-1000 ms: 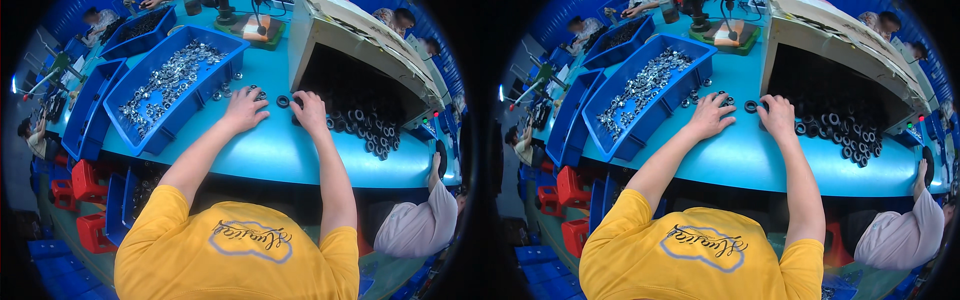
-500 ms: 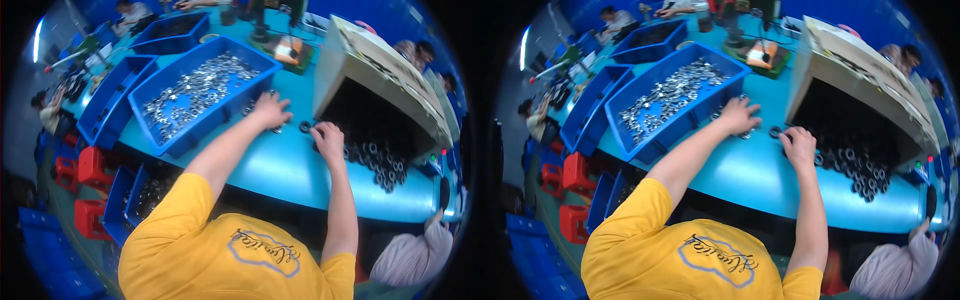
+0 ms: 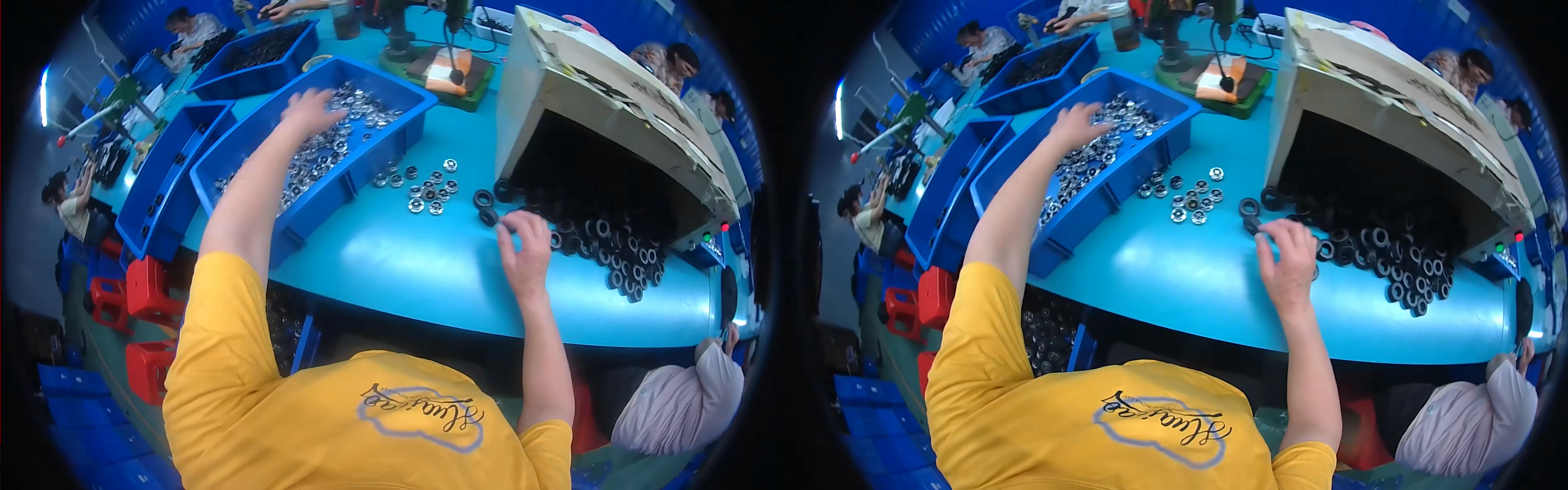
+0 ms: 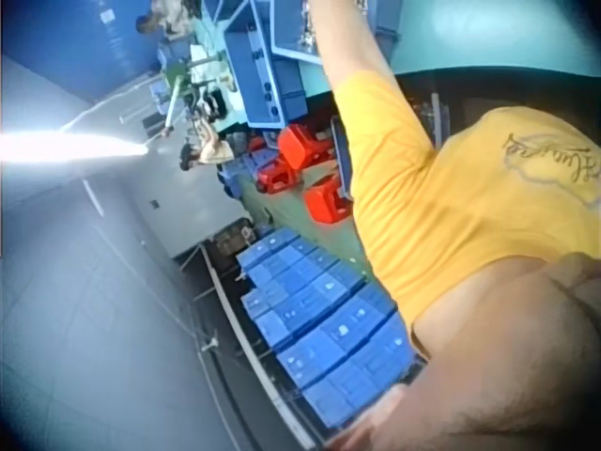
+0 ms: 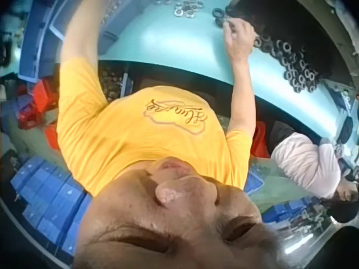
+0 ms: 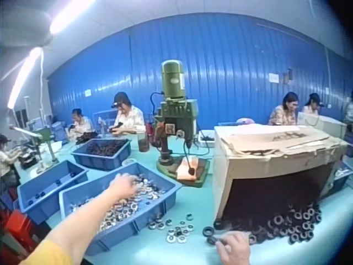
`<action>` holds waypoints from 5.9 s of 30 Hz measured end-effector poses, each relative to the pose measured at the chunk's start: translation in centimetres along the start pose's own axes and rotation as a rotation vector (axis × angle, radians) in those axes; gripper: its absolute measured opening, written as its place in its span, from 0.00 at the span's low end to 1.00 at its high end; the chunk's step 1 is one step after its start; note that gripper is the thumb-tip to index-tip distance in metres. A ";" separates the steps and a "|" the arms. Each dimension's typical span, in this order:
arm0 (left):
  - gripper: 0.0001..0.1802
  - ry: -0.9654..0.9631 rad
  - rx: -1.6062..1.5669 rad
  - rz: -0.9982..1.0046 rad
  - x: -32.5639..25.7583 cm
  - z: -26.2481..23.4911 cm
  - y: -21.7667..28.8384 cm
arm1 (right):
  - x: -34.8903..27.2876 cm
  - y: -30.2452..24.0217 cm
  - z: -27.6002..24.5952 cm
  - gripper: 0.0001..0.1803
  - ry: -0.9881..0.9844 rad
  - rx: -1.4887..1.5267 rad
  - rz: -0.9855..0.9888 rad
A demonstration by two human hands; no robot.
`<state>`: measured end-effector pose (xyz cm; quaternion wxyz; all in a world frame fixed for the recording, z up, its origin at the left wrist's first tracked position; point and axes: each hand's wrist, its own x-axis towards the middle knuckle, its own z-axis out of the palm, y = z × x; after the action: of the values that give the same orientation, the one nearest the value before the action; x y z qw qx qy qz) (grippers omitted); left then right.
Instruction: Assembling metal bearings into rubber rings at a factory workbench.
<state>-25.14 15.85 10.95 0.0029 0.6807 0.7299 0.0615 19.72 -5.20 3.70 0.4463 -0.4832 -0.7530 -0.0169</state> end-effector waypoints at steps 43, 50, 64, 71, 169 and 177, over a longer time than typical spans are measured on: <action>0.30 0.292 -0.165 0.488 -19.1 9.7 11.9 | 11.0 3.0 13.8 0.29 -0.340 -0.137 0.232; 0.33 0.385 -0.238 0.517 -18.9 10.3 11.7 | 13.0 4.0 17.9 0.34 -0.684 -0.253 0.312; 0.32 0.438 -0.306 0.546 -19.2 10.0 11.4 | 6.7 1.2 12.2 0.18 -0.395 0.252 0.002; 0.33 0.444 -0.292 0.550 -19.8 9.6 11.4 | 3.9 -0.6 4.0 0.26 -0.427 0.172 0.324; 0.28 -0.285 -2.640 0.167 -21.3 11.1 16.8 | 0.6 -5.1 6.3 0.22 -0.320 0.201 0.358; 0.28 -0.430 -2.699 0.109 -21.5 11.1 17.2 | 0.5 -4.8 8.5 0.21 -0.365 -0.028 0.302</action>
<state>-5.54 -3.43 -0.19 0.7685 0.1724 0.0608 0.6132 10.51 -3.52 0.87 0.2934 -0.5914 -0.7402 0.1274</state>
